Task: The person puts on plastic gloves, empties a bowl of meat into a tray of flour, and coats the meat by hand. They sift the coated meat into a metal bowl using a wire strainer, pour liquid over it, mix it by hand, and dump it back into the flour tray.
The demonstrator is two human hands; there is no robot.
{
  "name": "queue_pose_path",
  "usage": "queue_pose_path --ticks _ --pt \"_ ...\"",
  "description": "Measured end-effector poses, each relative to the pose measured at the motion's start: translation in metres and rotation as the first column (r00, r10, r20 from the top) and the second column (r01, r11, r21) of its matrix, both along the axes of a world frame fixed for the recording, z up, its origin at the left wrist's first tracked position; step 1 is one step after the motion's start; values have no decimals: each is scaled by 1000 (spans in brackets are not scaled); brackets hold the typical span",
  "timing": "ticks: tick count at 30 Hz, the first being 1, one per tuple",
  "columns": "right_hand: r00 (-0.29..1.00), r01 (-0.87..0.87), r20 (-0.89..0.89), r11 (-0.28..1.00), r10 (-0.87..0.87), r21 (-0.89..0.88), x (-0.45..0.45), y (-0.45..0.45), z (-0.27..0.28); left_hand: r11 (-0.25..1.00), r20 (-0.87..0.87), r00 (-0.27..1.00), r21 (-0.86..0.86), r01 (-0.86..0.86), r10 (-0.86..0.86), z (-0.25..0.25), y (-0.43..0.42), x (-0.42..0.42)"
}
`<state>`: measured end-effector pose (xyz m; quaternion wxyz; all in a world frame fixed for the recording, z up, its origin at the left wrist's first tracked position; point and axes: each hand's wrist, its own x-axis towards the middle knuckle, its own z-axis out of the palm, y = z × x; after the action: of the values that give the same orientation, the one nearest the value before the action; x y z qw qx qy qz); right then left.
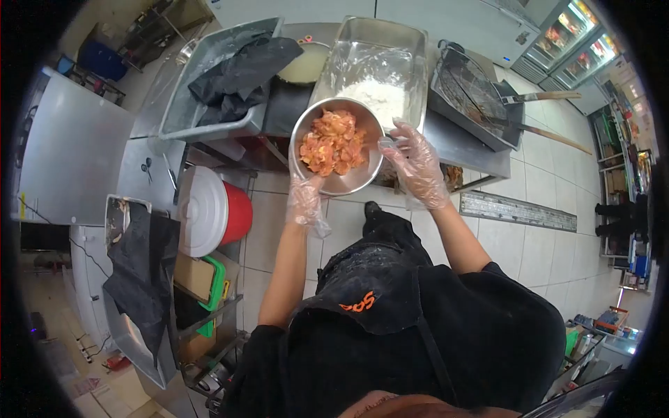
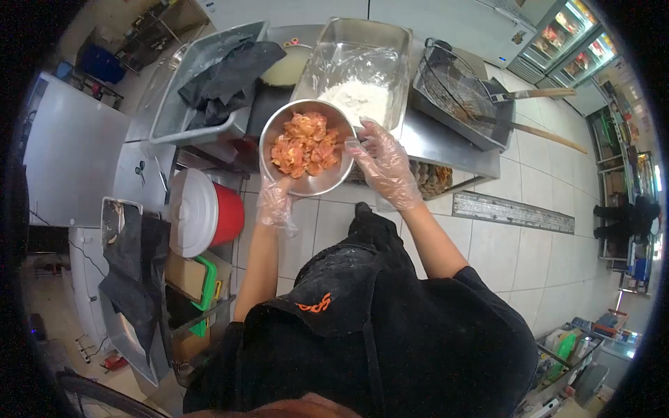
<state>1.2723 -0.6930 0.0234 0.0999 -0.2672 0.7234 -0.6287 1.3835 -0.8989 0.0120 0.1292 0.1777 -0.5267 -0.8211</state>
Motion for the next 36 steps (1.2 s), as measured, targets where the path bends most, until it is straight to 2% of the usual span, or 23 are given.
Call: queue_pose_path --ticks 2,4,5,6,8,10,12,14,16,17,18,20,21,22,24,26,28,30,31,33,34,35,36 --pt "996 25 -82 1000 -24 7 -29 -13 15 999 25 999 -20 37 -37 -5 -15 -30" --pt "904 18 -424 985 56 169 -61 -36 18 996 -97 993 -52 69 -74 -21 -22 -70" --pt "941 8 -334 981 59 195 -76 -46 17 974 -275 948 -202 104 -158 -32 -27 -95" --pt "941 8 -335 983 54 182 -94 -56 10 971 -273 948 -215 104 -162 -27 -25 -116" --pt "945 64 -325 969 17 237 -130 -75 -15 838 -247 936 -540 80 -249 -14 -21 -155" --pt "963 42 -269 989 -3 139 -165 -84 -28 802 -191 940 -585 121 -281 -14 -31 -191" --pt "985 -91 -127 976 118 197 -197 -86 -37 467 -12 938 -869 161 -346 -8 -40 -220" --pt "980 -123 -130 973 150 194 -224 -86 -43 417 41 924 -884 210 -379 3 -43 -243" --pt "942 -283 -107 922 320 265 -242 -85 -36 299 99 901 -923 241 -422 12 -46 -262" --pt "927 -301 -130 903 353 308 -250 -84 -41 348 162 892 -880 324 -422 16 -45 -268" --pt "932 -294 -119 907 342 303 -254 -82 -40 343 173 885 -876 338 -432 20 -46 -274" --pt "878 -372 -130 827 461 422 -264 -77 -33 216 196 830 -911 351 -523 29 -52 -285" --pt "877 -404 -84 822 473 402 -262 -71 -16 151 213 820 -929 339 -531 34 -53 -288" --pt "886 -393 -79 830 457 396 -260 -68 -23 142 221 809 -926 349 -545 32 -53 -290" --pt "910 -248 -191 853 367 460 -255 -62 -41 173 233 836 -917 359 -498 28 -53 -294" --pt "938 -189 -179 869 298 456 -235 -56 -40 148 252 838 -920 362 -484 22 -56 -302" --pt "910 -55 -342 885 235 463 -223 -49 -63 136 262 848 -923 359 -460 10 -60 -307" --pt "919 -72 -306 867 250 494 -210 -44 -67 130 280 860 -922 365 -427 0 -63 -307" --pt "969 -164 -134 945 208 284 -206 -43 -62 135 279 860 -921 366 -428 0 -66 -307" --pt "978 -204 52 978 202 46 -205 -42 -65 100 178 902 -967 235 -394 3 -73 -304" --pt "966 -179 -110 913 233 365 -209 -39 -74 103 177 903 -967 234 -391 6 -76 -303" --pt "916 -84 -251 764 311 640 -211 -39 -78 139 142 904 -967 214 -404 11 -78 -301" --pt "913 -88 -253 761 319 643 -213 -42 -68 175 105 904 -966 192 -416 15 -79 -300"
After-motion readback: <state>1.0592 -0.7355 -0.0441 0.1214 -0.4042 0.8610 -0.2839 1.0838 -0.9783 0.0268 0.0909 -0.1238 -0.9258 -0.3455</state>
